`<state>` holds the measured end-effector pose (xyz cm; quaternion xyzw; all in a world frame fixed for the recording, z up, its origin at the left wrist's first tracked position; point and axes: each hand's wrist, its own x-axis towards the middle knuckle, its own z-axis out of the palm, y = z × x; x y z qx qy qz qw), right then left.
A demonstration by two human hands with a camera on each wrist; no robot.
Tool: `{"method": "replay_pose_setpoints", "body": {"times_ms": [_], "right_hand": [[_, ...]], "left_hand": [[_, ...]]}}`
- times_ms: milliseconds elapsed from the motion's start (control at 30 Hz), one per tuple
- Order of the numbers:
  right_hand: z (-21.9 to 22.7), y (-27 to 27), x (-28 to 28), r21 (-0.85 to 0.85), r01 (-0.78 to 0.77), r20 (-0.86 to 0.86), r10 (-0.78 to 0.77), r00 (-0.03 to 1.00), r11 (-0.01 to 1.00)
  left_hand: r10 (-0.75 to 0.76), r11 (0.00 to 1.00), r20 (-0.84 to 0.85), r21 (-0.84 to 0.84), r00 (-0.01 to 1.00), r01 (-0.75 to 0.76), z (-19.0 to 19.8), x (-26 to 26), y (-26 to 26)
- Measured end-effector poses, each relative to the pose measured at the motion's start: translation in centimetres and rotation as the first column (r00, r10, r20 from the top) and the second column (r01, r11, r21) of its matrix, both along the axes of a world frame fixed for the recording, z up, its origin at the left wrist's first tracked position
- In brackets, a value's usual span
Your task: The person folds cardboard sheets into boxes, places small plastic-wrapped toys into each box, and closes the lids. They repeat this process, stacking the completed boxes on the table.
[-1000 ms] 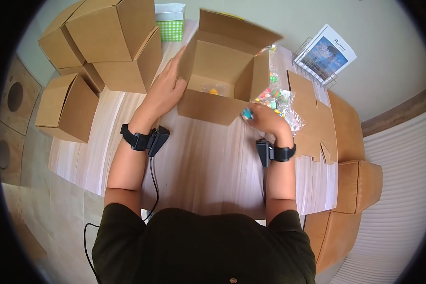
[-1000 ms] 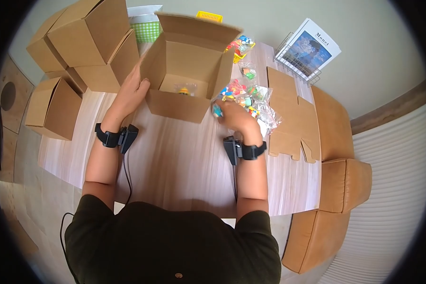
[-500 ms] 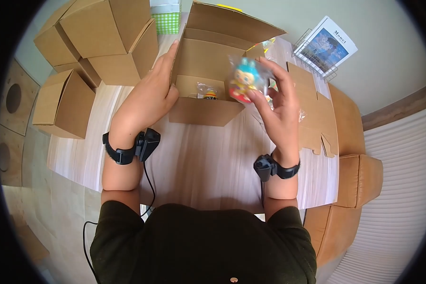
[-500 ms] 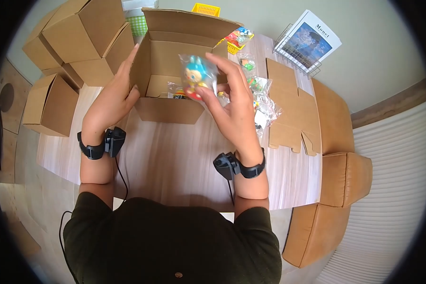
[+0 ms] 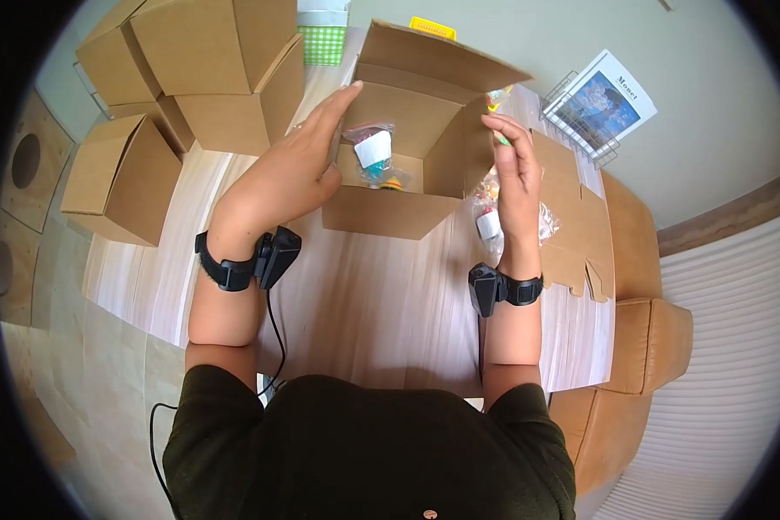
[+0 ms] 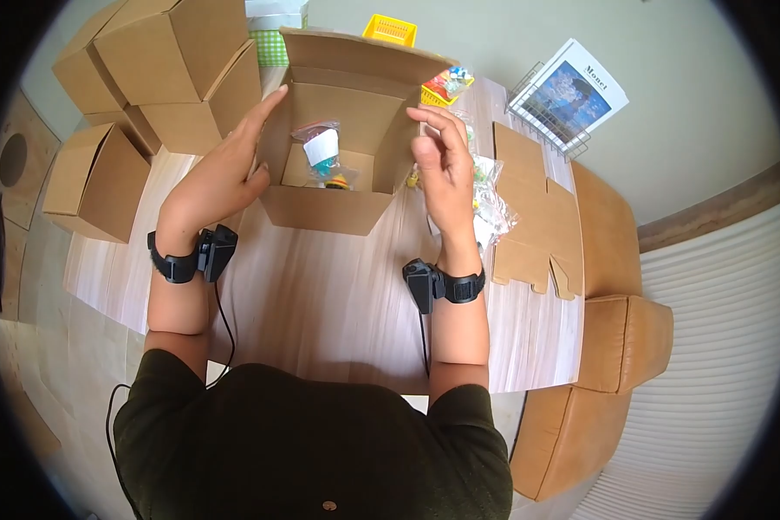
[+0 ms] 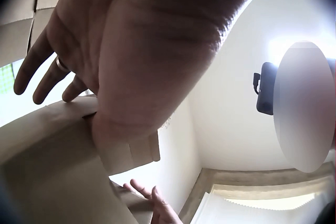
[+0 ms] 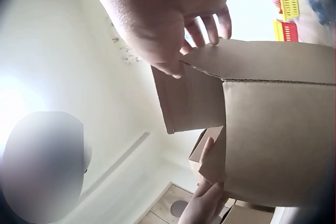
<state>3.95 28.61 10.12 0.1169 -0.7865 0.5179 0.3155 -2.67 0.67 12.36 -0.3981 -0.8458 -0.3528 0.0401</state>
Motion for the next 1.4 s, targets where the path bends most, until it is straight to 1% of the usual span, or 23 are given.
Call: {"method": "replay_pose_setpoints", "body": {"times_ms": [33, 67, 167, 200, 267, 333, 367, 433, 467, 567, 600, 667, 800, 900, 933, 1033, 1067, 1133, 1167, 1233, 1267, 1367, 1400], "right_hand": [[0.1, 0.6, -0.5, 0.048, -0.039, -0.031, 0.04, 0.999, 0.998], [0.3, 1.1, -1.2, 0.072, -0.083, -0.012, 0.084, 0.996, 0.994], [1.4, 1.9, -3.6, -0.037, -0.135, 0.069, 0.137, 0.988, 0.99], [1.5, 2.5, -4.4, -0.03, -0.153, 0.11, 0.156, 0.982, 0.988], [1.5, 2.4, -5.3, -0.071, -0.133, 0.162, 0.143, 0.976, 0.989], [1.2, 2.1, -6.3, -0.081, -0.111, 0.2, 0.125, 0.972, 0.991], [0.7, 2.2, -6.7, -0.037, -0.07, 0.214, 0.077, 0.974, 0.997], [-0.1, 1.7, -7.1, 0.05, 0.009, 0.234, -0.021, 0.972, 0.999], [0.0, 0.7, -6.8, -0.126, 0.015, 0.271, 0.02, 0.962, 0.992], [-1.0, 1.7, -7.2, -0.155, -0.062, 0.221, 0.096, 0.971, 0.986], [-1.2, 2.2, -7.4, -0.108, -0.05, 0.219, 0.073, 0.973, 0.993], [-1.6, 2.1, -7.5, -0.106, -0.048, 0.182, 0.067, 0.981, 0.993], [-1.7, 1.3, -7.4, -0.159, -0.017, 0.128, 0.038, 0.991, 0.987], [-2.8, -0.3, -8.0, -0.001, 0.253, 0.197, -0.248, 0.948, 0.967], [-2.4, -0.4, -7.9, -0.127, 0.205, 0.262, -0.166, 0.951, 0.971], [-2.2, -0.2, -7.9, -0.264, 0.006, 0.242, 0.06, 0.968, 0.965], [-2.1, -0.3, -7.8, -0.245, 0.011, 0.204, 0.04, 0.978, 0.97], [-1.9, -0.6, -7.5, -0.204, 0.023, 0.125, 0.003, 0.992, 0.979], [-2.0, -0.1, -7.7, -0.087, 0.05, 0.082, -0.043, 0.996, 0.995], [-2.2, 0.8, -8.0, 0.144, 0.117, -0.019, -0.116, 0.993, 0.983], [-2.2, 0.8, -7.9, 0.118, 0.136, -0.049, -0.131, 0.99, 0.984], [-1.2, 1.0, -6.4, 0.372, 0.175, -0.157, -0.124, 0.98, 0.912], [-0.9, 0.9, -5.7, 0.372, 0.133, -0.101, -0.102, 0.99, 0.919]], "left_hand": [[-0.001, 1.0, 0.015, 0.004, 1.0, 0.001, 0.0, 0.0, 0.1], [-0.004, 1.0, 0.015, 0.018, 1.0, 0.004, -0.1, -0.1, 0.0], [-0.025, 0.997, -0.015, 0.077, 1.0, 0.026, -0.7, -0.4, 0.1], [-0.014, 0.998, 0.016, 0.059, 1.0, 0.013, -0.5, -0.3, 0.1], [0.013, 0.999, 0.077, 0.035, 0.997, -0.016, 0.3, 0.0, 0.0], [-0.065, 0.997, 0.032, 0.039, 0.997, 0.063, -0.6, -1.0, 0.1], [-0.099, 0.994, 0.011, 0.039, 0.995, 0.098, -1.1, -1.3, 0.1], [-0.103, 0.995, -0.046, -0.014, 0.994, 0.102, -1.5, -1.0, 0.4], [-0.11, 0.993, -0.072, -0.046, 0.991, 0.106, -1.6, -0.9, 0.6], [-0.123, 0.99, -0.09, -0.085, 0.988, 0.115, -2.5, -1.3, 0.7], [-0.149, 0.987, -0.065, -0.069, 0.987, 0.145, -2.7, -1.7, 0.7], [-0.211, 0.977, -0.015, -0.034, 0.977, 0.21, -2.8, -2.6, 0.8], [-0.173, 0.983, 0.013, -0.055, 0.985, 0.174, -3.0, -2.6, 1.0], [-0.175, 0.983, -0.019, -0.052, 0.984, 0.174, -3.2, -2.5, 1.0], [-0.176, 0.983, -0.028, -0.054, 0.984, 0.175, -3.3, -2.6, 1.0], [-0.18, 0.983, -0.038, -0.051, 0.983, 0.178, -3.8, -2.9, 1.1], [-0.181, 0.983, -0.038, -0.048, 0.983, 0.18, -3.8, -3.0, 1.1], [-0.121, 0.993, 0.055, 0.01, 0.991, 0.121, -3.5, -2.6, 1.3], [-0.091, 0.995, 0.103, 0.038, 0.991, 0.088, -3.3, -2.5, 1.5], [-0.069, 0.993, 0.097, 0.1, 0.993, 0.059, -3.6, -2.8, 1.8], [-0.058, 0.991, 0.096, 0.128, 0.994, 0.045, -3.7, -2.9, 1.9], [-0.041, 0.975, 0.034, 0.222, 0.999, 0.033, -3.2, -2.7, 1.8], [-0.058, 0.979, 0.103, 0.202, 0.993, 0.036, -2.8, -2.8, 1.4]]}}
